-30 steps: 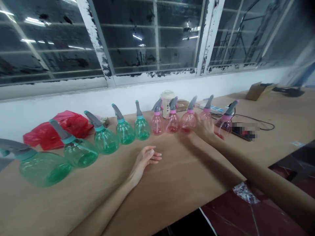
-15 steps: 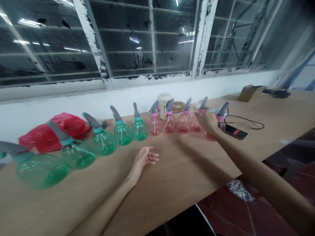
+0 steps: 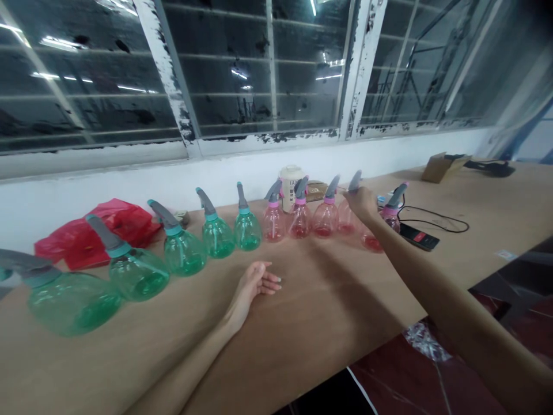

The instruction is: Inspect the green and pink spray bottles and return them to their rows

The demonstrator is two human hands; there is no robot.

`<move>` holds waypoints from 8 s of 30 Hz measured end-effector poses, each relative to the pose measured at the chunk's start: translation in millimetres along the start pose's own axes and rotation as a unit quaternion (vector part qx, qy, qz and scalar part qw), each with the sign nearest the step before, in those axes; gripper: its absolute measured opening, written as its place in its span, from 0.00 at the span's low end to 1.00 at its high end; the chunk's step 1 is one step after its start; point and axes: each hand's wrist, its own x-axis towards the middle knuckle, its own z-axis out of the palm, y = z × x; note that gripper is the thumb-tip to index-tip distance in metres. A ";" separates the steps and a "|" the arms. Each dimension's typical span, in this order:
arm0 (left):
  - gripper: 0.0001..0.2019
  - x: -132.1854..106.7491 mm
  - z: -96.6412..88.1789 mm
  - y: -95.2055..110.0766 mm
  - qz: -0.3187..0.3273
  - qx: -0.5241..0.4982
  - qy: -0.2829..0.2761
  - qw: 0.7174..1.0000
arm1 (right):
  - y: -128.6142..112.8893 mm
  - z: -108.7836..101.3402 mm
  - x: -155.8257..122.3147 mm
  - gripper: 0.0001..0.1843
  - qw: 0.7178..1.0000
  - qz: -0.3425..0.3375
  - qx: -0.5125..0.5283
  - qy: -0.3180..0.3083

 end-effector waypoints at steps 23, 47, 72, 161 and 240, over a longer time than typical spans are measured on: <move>0.23 -36.2 37.9 39.7 0.183 0.185 -0.077 0.963 | -42.5 -91.3 -209.3 0.12 0.932 -0.276 0.199 -0.127; 0.14 -28.9 55.9 72.2 0.073 0.117 0.040 0.990 | -30.3 -38.3 -168.1 0.18 0.754 -0.343 0.368 -0.422; 0.15 -8.3 -25.3 20.2 -0.134 -0.231 0.044 0.963 | -28.6 77.5 -150.5 0.22 0.848 -0.348 0.257 -0.305; 0.25 -8.9 -7.7 14.0 -0.222 -0.263 -0.044 0.938 | -27.0 70.5 -160.6 0.21 0.858 -0.404 0.183 -0.261; 0.32 -36.2 4.5 -4.4 0.249 0.334 -0.002 0.909 | 12.0 -33.8 -190.2 0.44 0.912 -0.332 0.141 -0.197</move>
